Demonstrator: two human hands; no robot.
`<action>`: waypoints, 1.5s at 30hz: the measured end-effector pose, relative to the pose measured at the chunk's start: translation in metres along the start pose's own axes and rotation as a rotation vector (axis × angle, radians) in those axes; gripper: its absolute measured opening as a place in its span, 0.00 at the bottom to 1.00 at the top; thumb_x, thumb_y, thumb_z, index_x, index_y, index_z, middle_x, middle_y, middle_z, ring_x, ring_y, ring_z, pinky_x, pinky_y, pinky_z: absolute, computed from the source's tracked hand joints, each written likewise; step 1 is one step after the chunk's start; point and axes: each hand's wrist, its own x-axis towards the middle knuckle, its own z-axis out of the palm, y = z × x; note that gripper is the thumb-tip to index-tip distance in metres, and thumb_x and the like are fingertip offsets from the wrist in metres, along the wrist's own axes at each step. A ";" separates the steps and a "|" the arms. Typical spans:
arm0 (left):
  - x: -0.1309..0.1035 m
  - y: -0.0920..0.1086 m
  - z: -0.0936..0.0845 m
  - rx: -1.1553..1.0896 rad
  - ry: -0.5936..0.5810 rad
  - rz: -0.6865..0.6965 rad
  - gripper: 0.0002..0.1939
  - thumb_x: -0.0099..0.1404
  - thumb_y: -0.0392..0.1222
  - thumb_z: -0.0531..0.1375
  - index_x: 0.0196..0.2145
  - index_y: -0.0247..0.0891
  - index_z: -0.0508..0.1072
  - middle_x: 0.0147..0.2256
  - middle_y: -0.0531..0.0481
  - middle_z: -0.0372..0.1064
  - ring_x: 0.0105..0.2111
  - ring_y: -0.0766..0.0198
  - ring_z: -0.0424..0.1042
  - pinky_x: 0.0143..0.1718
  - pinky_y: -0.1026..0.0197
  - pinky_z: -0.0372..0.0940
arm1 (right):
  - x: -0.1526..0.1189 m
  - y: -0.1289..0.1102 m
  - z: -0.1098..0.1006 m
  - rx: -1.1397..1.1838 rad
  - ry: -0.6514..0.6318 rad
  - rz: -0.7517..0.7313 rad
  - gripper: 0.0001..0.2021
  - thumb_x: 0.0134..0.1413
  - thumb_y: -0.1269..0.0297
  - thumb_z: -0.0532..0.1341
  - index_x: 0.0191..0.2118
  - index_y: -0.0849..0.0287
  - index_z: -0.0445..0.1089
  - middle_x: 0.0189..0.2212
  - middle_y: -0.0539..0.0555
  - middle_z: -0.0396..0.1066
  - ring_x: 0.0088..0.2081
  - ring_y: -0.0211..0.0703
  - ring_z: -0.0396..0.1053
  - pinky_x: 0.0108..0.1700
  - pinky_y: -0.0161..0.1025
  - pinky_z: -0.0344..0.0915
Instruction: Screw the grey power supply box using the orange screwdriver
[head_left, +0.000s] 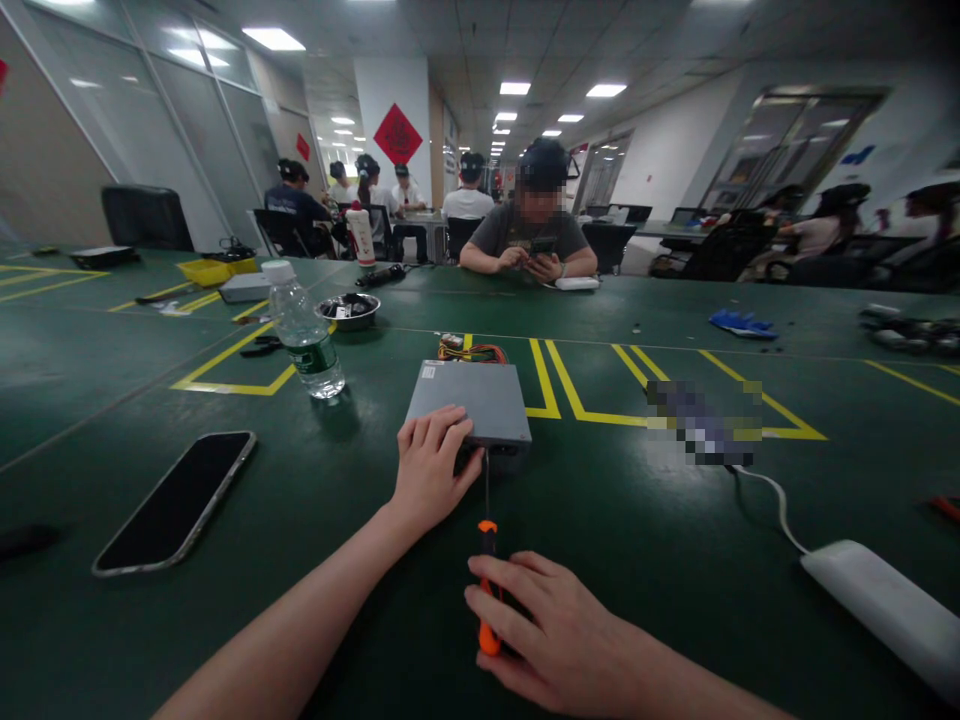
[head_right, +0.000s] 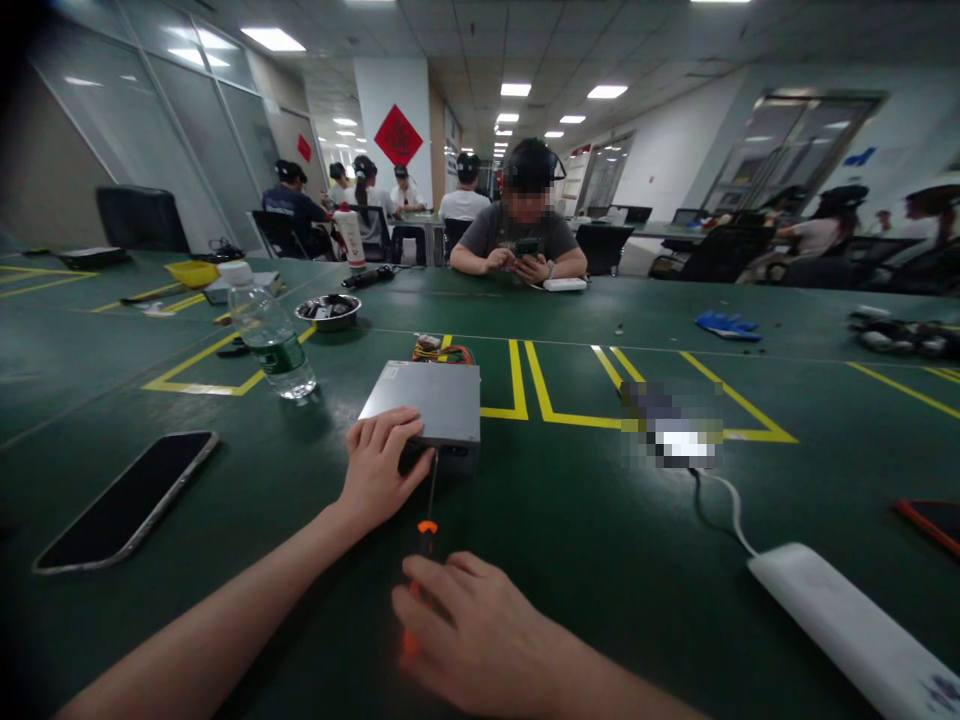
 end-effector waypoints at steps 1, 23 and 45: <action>0.000 0.000 0.000 -0.001 -0.001 0.001 0.12 0.61 0.43 0.55 0.43 0.42 0.64 0.48 0.47 0.66 0.50 0.57 0.62 0.48 0.51 0.50 | 0.001 0.000 -0.001 -0.011 -0.022 -0.007 0.15 0.58 0.59 0.53 0.48 0.60 0.62 0.46 0.60 0.68 0.40 0.44 0.70 0.41 0.42 0.65; 0.001 0.000 0.000 -0.002 0.002 0.005 0.13 0.60 0.42 0.56 0.43 0.42 0.64 0.47 0.46 0.66 0.50 0.56 0.62 0.48 0.51 0.50 | -0.002 -0.001 0.002 -0.026 0.085 -0.014 0.08 0.58 0.64 0.53 0.36 0.62 0.67 0.43 0.60 0.70 0.35 0.40 0.70 0.40 0.38 0.65; 0.001 0.001 -0.001 0.008 -0.001 0.002 0.12 0.61 0.43 0.55 0.43 0.42 0.64 0.47 0.45 0.66 0.50 0.56 0.62 0.48 0.50 0.50 | 0.002 0.002 0.000 -0.013 -0.035 -0.014 0.12 0.59 0.63 0.52 0.45 0.60 0.65 0.45 0.60 0.69 0.37 0.43 0.70 0.39 0.40 0.65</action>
